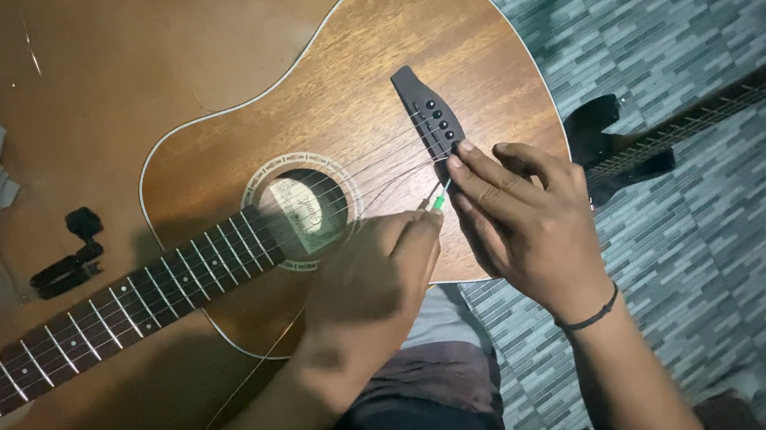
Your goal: Replacing strings on an acoustic guitar by removing bridge pins, threading new strings, and winding tuning pegs.
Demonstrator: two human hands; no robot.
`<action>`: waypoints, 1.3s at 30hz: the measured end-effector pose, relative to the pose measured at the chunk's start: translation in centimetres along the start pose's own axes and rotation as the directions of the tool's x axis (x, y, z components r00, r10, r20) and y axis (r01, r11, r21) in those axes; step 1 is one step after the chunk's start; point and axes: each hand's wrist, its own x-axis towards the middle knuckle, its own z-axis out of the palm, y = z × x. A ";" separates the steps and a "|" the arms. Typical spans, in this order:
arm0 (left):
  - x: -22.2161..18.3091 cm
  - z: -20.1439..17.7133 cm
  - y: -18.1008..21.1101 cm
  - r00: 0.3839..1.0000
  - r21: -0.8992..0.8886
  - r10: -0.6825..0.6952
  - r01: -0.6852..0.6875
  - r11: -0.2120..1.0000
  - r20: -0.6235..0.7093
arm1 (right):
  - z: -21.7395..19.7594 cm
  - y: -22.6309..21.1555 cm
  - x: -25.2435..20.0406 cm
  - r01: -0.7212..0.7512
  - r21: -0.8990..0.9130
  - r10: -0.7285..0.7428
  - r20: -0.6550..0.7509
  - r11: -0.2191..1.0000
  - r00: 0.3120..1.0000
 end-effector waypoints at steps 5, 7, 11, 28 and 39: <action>-0.8 0.3 0.2 0.991 -0.009 -0.030 0.031 0.999 0.133 | -0.1 0.0 0.1 0.025 0.003 -0.025 0.034 1.000 0.999; -1.5 1.1 0.2 0.985 -0.027 -0.043 0.048 0.998 0.169 | -0.1 0.3 -0.2 0.021 0.041 -0.023 0.050 0.999 0.998; -2.3 2.0 0.1 0.945 -0.083 -0.104 0.136 0.987 0.311 | -0.6 1.3 -0.3 0.230 0.125 -0.233 0.005 0.965 0.973; -2.8 2.4 -0.6 0.989 -0.072 0.017 -0.006 0.997 0.150 | -0.1 1.5 -0.6 0.255 0.190 -0.258 -0.008 0.948 0.966; -1.8 0.8 -0.9 0.922 -0.106 -0.152 0.201 0.974 0.355 | -0.3 1.3 -0.6 0.212 0.234 -0.220 0.007 0.949 0.976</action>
